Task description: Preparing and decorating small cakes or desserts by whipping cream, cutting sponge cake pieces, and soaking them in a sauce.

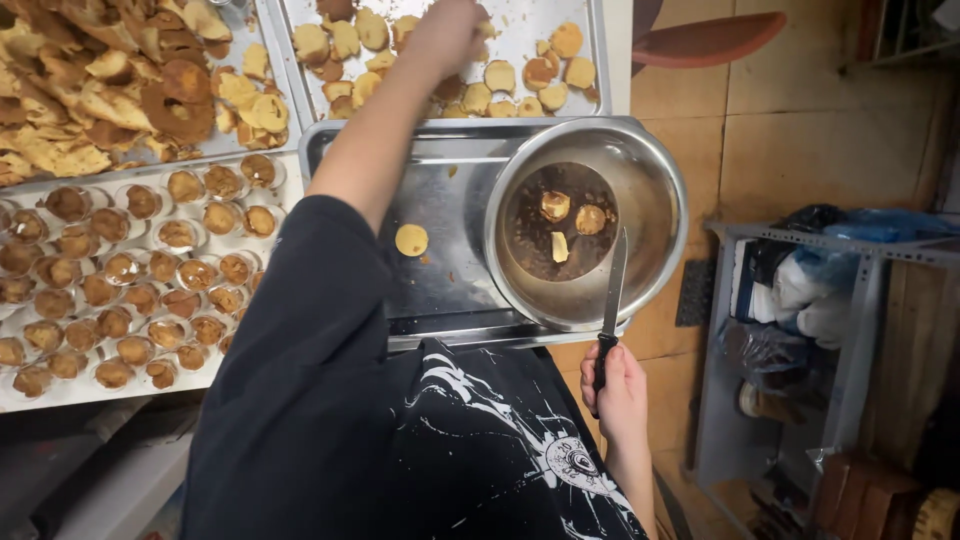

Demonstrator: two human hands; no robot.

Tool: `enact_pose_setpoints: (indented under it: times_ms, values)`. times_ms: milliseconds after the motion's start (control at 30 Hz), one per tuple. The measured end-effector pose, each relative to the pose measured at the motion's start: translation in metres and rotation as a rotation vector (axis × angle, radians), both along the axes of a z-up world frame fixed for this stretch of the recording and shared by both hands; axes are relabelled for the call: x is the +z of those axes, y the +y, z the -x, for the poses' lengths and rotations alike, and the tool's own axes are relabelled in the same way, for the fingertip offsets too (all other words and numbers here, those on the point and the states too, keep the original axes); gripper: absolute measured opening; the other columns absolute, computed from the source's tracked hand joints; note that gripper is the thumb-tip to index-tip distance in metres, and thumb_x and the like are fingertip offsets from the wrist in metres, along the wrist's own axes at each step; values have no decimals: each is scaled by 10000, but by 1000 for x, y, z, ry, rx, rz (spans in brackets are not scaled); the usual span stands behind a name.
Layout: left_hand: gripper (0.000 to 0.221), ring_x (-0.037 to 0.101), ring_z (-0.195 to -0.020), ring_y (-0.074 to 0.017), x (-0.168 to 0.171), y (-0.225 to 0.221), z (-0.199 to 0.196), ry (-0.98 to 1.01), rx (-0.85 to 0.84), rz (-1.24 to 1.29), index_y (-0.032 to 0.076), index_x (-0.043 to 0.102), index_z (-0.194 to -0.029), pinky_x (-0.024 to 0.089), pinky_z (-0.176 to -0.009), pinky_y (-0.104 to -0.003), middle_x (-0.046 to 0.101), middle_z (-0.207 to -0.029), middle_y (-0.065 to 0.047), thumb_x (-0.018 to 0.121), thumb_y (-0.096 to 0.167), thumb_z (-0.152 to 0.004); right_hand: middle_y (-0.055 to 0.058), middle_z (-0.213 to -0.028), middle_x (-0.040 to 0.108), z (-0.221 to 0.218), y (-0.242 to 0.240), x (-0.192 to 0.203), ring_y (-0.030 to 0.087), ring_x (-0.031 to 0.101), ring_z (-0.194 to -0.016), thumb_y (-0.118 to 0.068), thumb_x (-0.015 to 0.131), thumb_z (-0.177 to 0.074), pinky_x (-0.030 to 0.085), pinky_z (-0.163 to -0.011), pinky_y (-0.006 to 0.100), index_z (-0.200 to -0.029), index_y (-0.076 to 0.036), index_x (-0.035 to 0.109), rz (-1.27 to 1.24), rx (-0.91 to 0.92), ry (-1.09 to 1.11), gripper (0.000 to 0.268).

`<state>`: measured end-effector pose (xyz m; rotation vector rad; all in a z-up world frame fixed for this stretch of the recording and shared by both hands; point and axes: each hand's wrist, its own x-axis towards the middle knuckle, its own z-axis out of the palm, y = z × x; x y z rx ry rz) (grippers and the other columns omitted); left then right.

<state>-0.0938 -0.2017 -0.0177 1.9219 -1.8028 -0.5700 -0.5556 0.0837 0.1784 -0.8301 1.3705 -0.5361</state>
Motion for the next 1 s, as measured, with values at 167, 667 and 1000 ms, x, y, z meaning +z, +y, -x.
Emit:
enact_pose_setpoints:
  times_ms: [167,667,1000]
  values:
    - [233,805,-859,-162,-2,29,4,768,406,109,33,712,-1111,613,-776,-333,797,-962,-87,683,178,-932,31,-687,540,14,3,-4,66,413,-428,-423,405,-1083,271,-346,217,-1012,-45,553,15,6,-34,412]
    - [338,681,-882,-95,95,204,100,1541,698,-21,113,642,-1191,600,-780,-294,693,-1003,12,756,117,-873,19,-688,528,75,-57,-6,58,406,-431,-422,392,-1094,271,-346,212,-993,-66,543,9,181,-115,400]
    - [227,710,-870,-141,69,212,143,1249,802,238,-29,725,-1117,586,-782,-287,763,-1002,-100,810,68,-931,17,-688,533,112,-108,-27,57,412,-432,-416,401,-1094,273,-350,211,-1005,-72,543,-20,314,-190,382]
